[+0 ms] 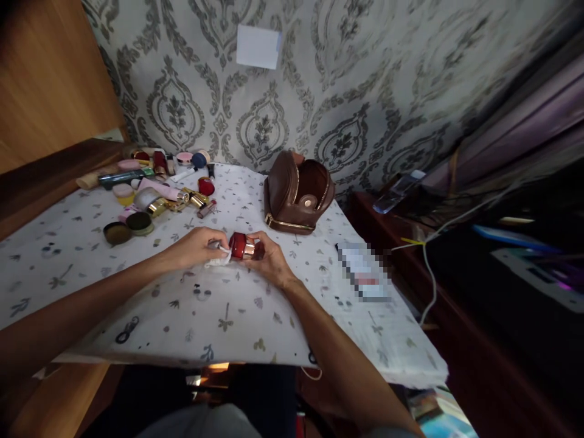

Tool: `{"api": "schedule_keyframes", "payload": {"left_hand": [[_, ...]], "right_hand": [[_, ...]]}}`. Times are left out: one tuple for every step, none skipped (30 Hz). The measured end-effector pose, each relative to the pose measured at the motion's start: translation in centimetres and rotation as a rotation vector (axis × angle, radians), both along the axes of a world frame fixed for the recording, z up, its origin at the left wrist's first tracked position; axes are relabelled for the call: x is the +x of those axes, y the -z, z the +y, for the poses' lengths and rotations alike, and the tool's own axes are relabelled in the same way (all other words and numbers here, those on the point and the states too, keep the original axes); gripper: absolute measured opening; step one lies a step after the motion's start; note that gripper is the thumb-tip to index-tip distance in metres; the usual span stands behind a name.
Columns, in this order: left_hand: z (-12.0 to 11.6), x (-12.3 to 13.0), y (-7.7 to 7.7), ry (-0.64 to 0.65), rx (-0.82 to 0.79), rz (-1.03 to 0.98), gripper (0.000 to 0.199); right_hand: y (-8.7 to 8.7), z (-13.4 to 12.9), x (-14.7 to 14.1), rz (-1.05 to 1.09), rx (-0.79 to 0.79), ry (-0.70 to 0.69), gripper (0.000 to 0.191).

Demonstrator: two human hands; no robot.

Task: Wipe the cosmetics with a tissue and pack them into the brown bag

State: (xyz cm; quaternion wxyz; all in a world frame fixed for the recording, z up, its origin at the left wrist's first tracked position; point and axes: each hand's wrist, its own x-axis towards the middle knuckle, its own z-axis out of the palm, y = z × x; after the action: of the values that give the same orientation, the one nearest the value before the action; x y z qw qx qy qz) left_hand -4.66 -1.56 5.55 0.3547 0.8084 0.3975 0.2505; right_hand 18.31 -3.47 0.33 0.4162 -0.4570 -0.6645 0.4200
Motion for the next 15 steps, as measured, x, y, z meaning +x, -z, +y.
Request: {"api": "schedule_keyframes", "payload": {"left_hand": [[-0.1,0.0,-0.4,-0.013,-0.037,-0.047,0.011],[-0.2,0.0,-0.7,-0.031,-0.060,-0.095,0.015],[-0.2,0.1,-1.0,-0.053,-0.071,-0.139,0.018],[-0.2,0.2,-1.2,-0.076,-0.071,-0.175,0.020],[0.0,0.4,-1.3,-0.098,-0.060,-0.206,0.021],[0.2,0.7,-1.3,-0.118,-0.048,-0.232,0.022],[0.6,1.0,-1.2,-0.139,-0.042,-0.256,0.022],[1.0,1.3,-1.1,-0.167,-0.056,-0.282,0.021],[1.4,1.5,-0.8,-0.202,-0.092,-0.307,0.018],[1.9,1.8,-0.5,-0.238,-0.142,-0.329,0.015],[2.3,2.0,0.0,-0.271,-0.198,-0.347,0.012],[2.6,2.1,0.4,-0.299,-0.247,-0.362,0.009],[2.8,2.2,0.9,-0.319,-0.284,-0.377,0.006],[2.9,2.3,1.4,-0.331,-0.312,-0.389,0.005],[2.9,2.4,1.8,-0.338,-0.338,-0.400,0.004]], "right_hand": [[-0.1,-0.1,-0.1,0.002,0.004,-0.006,0.063],[-0.3,-0.1,-0.2,-0.004,0.013,-0.012,0.061],[-0.4,-0.2,-0.3,-0.017,0.026,-0.019,0.058],[-0.5,-0.3,-0.3,-0.036,0.045,-0.024,0.055],[-0.6,-0.3,-0.4,-0.059,0.069,-0.028,0.052],[-0.7,-0.4,-0.4,-0.080,0.096,-0.030,0.050],[-0.7,-0.4,-0.4,-0.095,0.122,-0.028,0.049],[-0.6,-0.4,-0.3,-0.106,0.139,-0.027,0.049],[-0.5,-0.4,-0.3,-0.110,0.146,-0.028,0.050],[-0.5,-0.4,-0.3,-0.107,0.140,-0.030,0.051],[-0.4,-0.4,-0.3,-0.095,0.120,-0.035,0.054],[-0.3,-0.4,-0.3,-0.076,0.092,-0.040,0.056],[-0.2,-0.4,-0.3,-0.051,0.061,-0.045,0.059],[-0.2,-0.4,-0.4,-0.019,0.035,-0.047,0.061],[-0.2,-0.4,-0.4,0.016,0.018,-0.046,0.063]]}}
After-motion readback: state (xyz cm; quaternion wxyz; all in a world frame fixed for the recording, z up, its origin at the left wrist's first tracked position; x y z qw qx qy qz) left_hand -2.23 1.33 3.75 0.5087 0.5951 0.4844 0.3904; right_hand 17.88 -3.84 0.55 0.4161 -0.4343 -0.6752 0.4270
